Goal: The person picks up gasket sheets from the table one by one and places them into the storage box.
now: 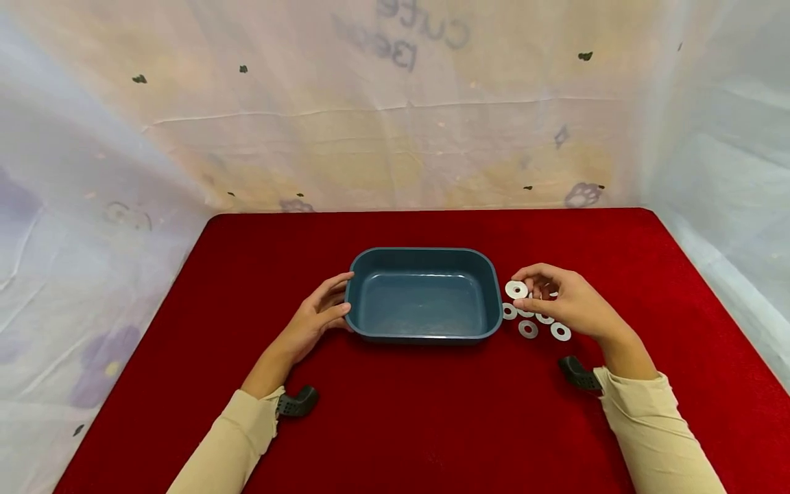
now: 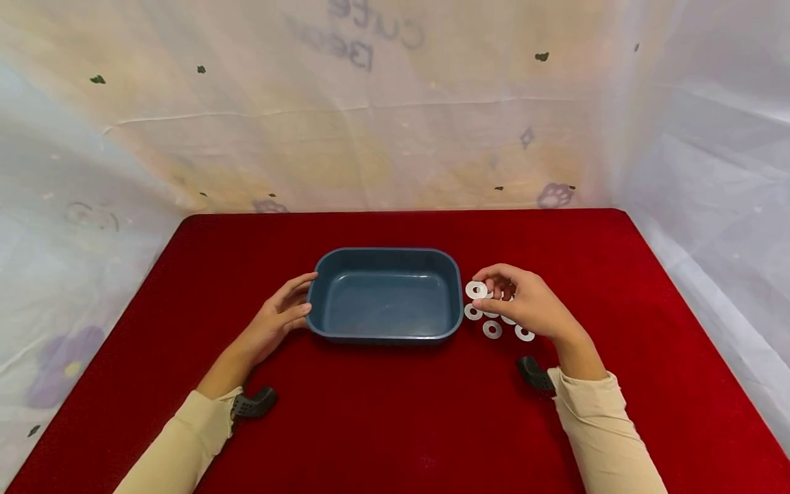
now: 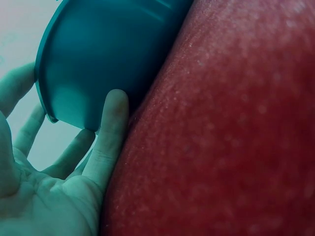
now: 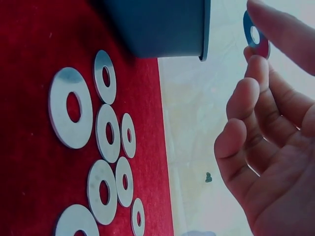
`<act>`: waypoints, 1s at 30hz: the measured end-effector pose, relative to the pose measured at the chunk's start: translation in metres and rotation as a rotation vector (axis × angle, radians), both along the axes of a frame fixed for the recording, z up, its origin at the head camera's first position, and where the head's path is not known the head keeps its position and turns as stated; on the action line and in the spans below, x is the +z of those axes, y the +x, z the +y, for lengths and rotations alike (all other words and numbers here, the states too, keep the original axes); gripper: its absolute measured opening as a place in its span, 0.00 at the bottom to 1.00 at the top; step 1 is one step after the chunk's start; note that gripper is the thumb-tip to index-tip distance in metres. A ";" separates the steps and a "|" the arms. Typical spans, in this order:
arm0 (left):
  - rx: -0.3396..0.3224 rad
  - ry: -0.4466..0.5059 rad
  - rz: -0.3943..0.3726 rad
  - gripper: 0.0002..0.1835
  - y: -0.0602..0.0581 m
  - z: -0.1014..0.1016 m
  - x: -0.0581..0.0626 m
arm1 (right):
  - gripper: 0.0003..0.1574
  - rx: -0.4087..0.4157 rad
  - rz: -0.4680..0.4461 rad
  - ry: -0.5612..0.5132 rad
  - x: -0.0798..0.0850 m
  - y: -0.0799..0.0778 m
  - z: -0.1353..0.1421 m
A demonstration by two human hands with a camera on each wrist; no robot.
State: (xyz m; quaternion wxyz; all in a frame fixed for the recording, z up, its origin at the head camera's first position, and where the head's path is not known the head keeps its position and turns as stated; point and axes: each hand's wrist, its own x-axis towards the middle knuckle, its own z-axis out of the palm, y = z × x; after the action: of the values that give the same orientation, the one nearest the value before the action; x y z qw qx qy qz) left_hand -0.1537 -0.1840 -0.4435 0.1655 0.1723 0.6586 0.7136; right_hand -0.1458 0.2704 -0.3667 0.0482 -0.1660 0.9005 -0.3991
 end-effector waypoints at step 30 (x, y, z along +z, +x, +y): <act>-0.001 0.003 0.002 0.31 0.000 0.000 -0.001 | 0.21 0.062 0.007 -0.033 -0.006 0.000 -0.012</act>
State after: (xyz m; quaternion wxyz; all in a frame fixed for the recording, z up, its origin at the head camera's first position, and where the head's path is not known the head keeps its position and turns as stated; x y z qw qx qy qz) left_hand -0.1536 -0.1840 -0.4440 0.1649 0.1734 0.6574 0.7145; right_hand -0.1455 0.2581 -0.3725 0.0548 -0.1960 0.8884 -0.4115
